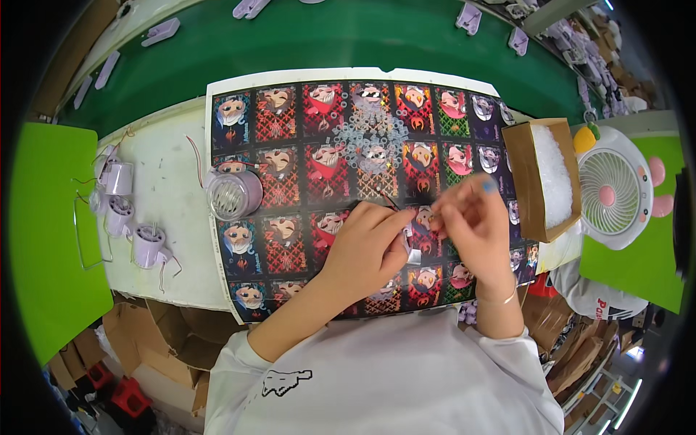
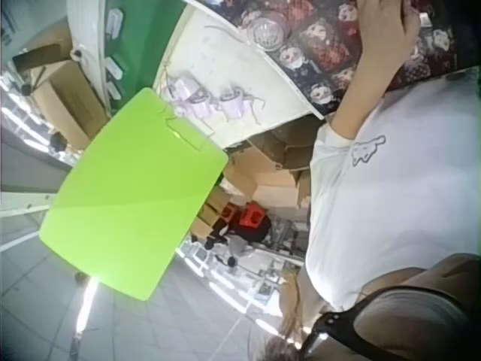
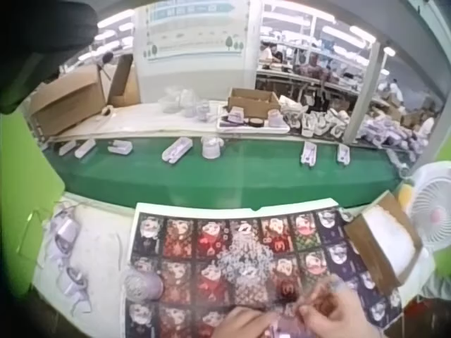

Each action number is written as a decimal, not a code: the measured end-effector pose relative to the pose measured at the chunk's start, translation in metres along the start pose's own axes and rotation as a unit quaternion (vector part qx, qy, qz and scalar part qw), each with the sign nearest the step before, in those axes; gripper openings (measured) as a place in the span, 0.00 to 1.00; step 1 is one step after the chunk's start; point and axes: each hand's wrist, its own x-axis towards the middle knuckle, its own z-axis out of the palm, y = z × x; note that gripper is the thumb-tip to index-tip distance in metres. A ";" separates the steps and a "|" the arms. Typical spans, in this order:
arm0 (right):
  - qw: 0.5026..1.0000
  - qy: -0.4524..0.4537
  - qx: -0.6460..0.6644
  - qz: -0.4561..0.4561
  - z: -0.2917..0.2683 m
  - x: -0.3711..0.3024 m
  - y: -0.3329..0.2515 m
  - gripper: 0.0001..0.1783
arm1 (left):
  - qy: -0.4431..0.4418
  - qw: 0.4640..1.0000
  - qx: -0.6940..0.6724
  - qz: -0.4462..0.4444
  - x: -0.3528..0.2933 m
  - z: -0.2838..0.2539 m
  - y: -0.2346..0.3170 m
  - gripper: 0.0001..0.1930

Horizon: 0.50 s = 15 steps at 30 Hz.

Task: The person picks up a motor and a small plastic ring, slides the ring onto the motor wires, and uses a tool to push it into the motor housing. After repeating this process for several motors, they place the finished components onto a conveyor belt.

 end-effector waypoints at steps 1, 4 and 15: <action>0.998 -0.003 0.055 0.001 0.002 -0.014 0.000 0.09 | 0.006 1.000 0.002 0.008 0.001 0.001 0.002 0.22; 0.997 -0.018 -0.001 -0.079 0.009 -0.037 0.010 0.11 | -0.020 1.000 -0.003 -0.008 0.001 -0.002 0.003 0.19; 0.921 0.076 -0.267 -0.273 0.032 -0.051 0.018 0.12 | 0.011 1.000 0.023 0.006 0.002 0.001 0.004 0.18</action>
